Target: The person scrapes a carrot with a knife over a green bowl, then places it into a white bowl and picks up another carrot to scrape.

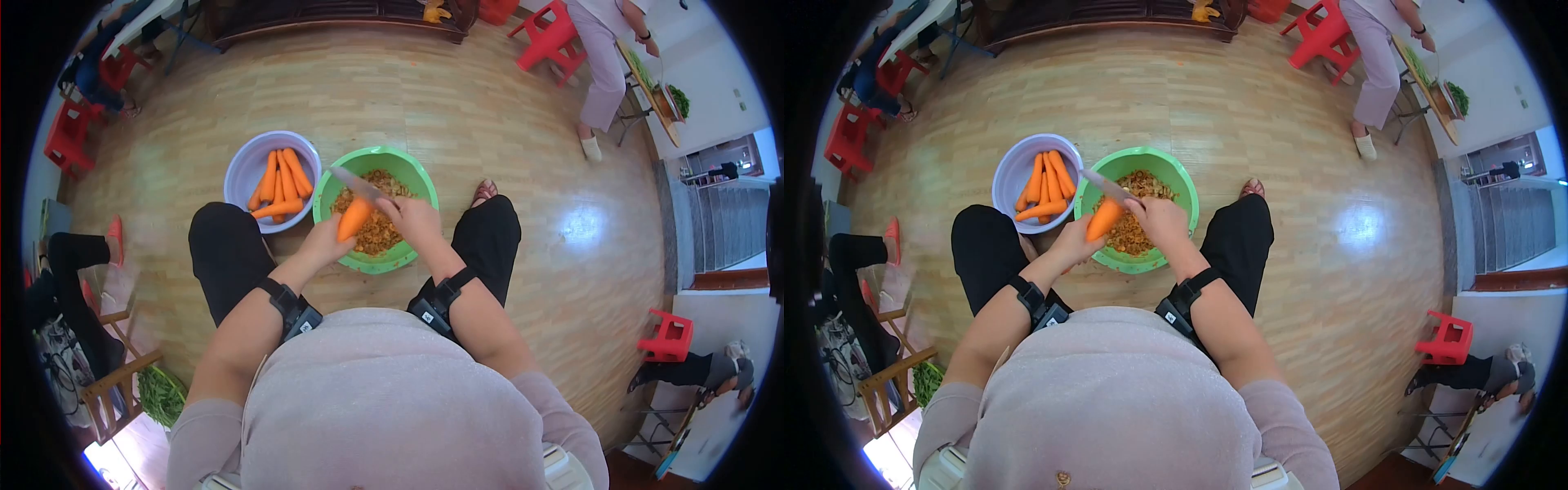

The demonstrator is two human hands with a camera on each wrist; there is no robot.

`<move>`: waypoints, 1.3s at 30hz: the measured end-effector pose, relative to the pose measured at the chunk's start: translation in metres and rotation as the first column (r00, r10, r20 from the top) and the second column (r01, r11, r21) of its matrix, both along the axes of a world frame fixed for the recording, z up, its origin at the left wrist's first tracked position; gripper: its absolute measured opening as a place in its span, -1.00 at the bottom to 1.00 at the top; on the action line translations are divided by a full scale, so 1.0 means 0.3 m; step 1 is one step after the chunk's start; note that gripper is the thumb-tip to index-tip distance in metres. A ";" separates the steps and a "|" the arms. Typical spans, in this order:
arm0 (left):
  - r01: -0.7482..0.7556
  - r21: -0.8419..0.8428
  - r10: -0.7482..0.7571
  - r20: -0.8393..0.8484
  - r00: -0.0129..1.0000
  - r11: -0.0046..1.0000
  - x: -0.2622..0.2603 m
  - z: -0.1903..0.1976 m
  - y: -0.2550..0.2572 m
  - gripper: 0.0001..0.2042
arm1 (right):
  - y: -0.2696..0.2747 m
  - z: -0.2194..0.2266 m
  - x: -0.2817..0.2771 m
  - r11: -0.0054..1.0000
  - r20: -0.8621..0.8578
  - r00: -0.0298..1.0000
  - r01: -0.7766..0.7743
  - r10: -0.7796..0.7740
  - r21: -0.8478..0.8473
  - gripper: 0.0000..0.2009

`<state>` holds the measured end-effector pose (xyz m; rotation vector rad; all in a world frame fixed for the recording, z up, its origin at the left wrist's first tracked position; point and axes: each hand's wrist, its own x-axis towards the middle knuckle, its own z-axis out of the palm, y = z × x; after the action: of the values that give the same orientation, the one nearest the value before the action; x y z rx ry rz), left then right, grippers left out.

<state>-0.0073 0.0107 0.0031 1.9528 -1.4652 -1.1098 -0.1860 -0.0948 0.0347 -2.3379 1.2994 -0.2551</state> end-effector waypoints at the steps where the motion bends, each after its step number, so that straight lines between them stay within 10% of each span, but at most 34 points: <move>1: -0.035 0.044 0.038 -0.053 0.998 0.998 -0.003 0.007 -0.002 -0.63 | 0.001 -0.011 0.004 1.000 -0.004 1.000 -0.006 0.006 0.003 -0.49; 27: -0.061 0.173 0.117 -0.331 0.936 0.983 -0.011 0.058 -0.015 -0.64 | -0.047 -0.034 -0.018 0.985 -0.042 0.986 0.155 -0.158 -0.071 -0.50; 34: -0.172 0.196 0.260 -0.686 0.679 0.965 -0.035 0.026 -0.011 -0.53 | 0.021 -0.008 0.011 0.995 0.237 0.968 -0.063 0.080 -0.075 -0.54; 39: -0.087 0.288 0.249 -0.595 0.764 0.954 -0.012 0.049 -0.025 -0.50 | 0.036 -0.016 0.022 0.951 0.104 0.958 -0.245 0.267 -0.187 -0.54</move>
<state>-0.0111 0.0031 0.0179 1.5702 -0.7986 -1.7058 -0.1793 -0.0839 0.0299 -2.5569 0.9324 -0.4411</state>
